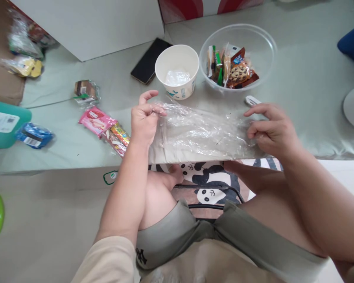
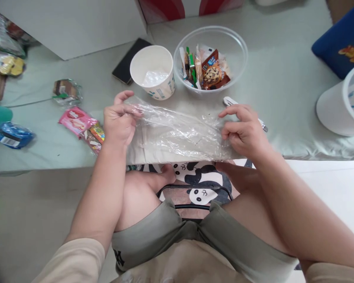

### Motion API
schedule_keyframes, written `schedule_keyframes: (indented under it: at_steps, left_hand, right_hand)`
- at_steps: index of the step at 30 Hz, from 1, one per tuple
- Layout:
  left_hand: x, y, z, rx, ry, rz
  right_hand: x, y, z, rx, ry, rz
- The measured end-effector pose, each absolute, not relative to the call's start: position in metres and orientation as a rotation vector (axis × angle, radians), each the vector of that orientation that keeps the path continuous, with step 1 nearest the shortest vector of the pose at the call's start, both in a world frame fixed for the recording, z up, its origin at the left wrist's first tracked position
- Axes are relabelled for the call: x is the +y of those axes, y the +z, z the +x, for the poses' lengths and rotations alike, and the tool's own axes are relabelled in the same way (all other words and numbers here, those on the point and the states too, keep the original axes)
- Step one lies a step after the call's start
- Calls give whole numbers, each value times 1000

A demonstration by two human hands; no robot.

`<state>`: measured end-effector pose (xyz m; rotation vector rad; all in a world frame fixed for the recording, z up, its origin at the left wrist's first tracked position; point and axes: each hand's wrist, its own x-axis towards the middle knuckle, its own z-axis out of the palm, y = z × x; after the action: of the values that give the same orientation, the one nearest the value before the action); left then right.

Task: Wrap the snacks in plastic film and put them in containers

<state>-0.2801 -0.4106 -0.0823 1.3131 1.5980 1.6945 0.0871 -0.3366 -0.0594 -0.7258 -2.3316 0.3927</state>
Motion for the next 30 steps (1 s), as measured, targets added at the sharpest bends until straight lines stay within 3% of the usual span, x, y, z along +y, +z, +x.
schedule_keyframes:
  at_steps: [11,18,30]
  left_hand:
    - [-419,-59,-264,1360,1511,1085]
    - [-414,-58,-257,1472,1604,1023]
    - [-425,-39,-263,1346,1249,821]
  right_hand:
    - [-348,-55,88,-2328,430,-700]
    - [-348,-53,94,-2503,575,-759]
    - [-351,-59,94,-2648,481,-680]
